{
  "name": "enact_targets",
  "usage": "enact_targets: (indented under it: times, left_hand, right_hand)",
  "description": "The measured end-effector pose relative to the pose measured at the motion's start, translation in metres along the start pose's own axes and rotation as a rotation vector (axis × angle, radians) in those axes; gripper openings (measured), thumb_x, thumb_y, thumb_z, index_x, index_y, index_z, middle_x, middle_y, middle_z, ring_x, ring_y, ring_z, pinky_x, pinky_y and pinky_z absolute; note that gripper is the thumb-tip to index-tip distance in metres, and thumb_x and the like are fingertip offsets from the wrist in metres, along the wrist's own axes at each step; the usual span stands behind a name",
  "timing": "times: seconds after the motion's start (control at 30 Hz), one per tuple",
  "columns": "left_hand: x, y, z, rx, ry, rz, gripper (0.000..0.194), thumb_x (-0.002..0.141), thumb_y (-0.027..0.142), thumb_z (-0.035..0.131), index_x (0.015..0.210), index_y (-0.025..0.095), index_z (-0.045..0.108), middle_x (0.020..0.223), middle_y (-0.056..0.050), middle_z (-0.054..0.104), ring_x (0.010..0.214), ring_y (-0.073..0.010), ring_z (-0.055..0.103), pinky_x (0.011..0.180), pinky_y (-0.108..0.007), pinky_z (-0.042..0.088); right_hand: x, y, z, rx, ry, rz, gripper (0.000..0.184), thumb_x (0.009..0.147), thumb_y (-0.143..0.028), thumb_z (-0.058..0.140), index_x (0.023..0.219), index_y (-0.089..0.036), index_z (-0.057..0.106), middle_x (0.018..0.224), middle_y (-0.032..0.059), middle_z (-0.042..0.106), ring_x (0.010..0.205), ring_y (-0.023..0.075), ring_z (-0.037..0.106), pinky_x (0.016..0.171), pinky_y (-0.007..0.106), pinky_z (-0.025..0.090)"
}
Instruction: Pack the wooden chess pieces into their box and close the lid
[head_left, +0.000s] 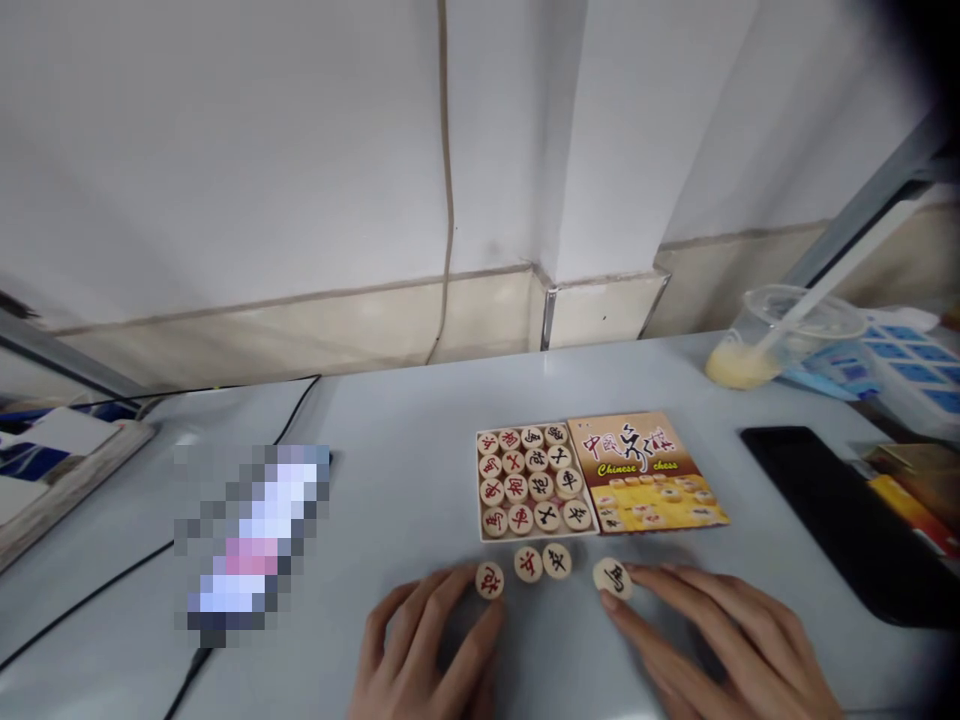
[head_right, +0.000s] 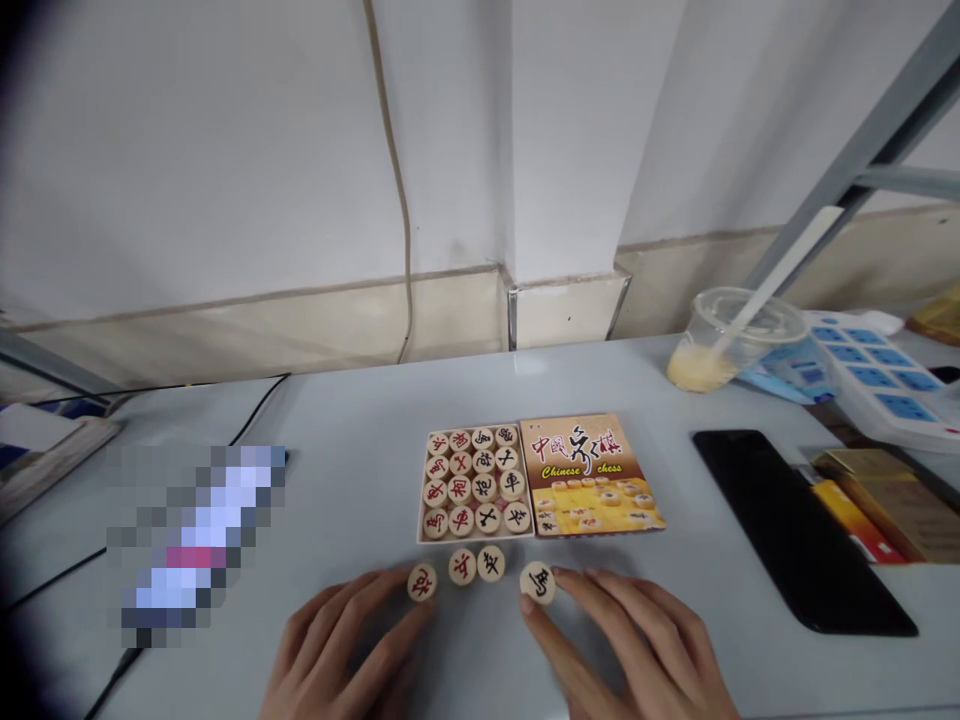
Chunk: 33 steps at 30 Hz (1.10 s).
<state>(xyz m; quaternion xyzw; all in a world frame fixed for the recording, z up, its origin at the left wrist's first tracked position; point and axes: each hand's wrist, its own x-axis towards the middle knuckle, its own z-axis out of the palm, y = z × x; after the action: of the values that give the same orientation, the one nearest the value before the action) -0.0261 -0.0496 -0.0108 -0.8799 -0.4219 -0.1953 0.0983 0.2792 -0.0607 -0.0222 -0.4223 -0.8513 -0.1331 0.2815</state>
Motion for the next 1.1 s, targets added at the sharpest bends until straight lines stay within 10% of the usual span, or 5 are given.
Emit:
enact_targets:
  times: [0.83,1.1]
  left_hand:
    - [0.019,-0.005,-0.006,-0.087,0.041,0.01,0.029,0.093,0.009,0.054,0.117,0.019,0.067,0.118,-0.005,0.074,0.105,-0.0198,0.065,0.088,-0.033,0.05]
    - [0.05,-0.008,-0.007,-0.211,0.039,-0.151,0.036,0.097,0.013,0.053,0.132,0.023,0.059,0.136,-0.009,0.061,0.124,-0.025,0.056,0.095,-0.04,0.051]
  right_hand:
    - [0.011,-0.01,0.013,-0.048,-0.048,0.056,0.043,0.092,-0.025,0.056,0.135,-0.025,0.064,0.126,0.0066,0.067,0.108,0.0242,0.06,0.089,0.037,0.044]
    - [0.041,-0.006,0.013,0.119,0.159,0.279,0.044,0.09,-0.013,0.059,0.134,-0.019,0.061,0.124,0.0088,0.066,0.114,0.0246,0.059,0.095,0.041,0.046]
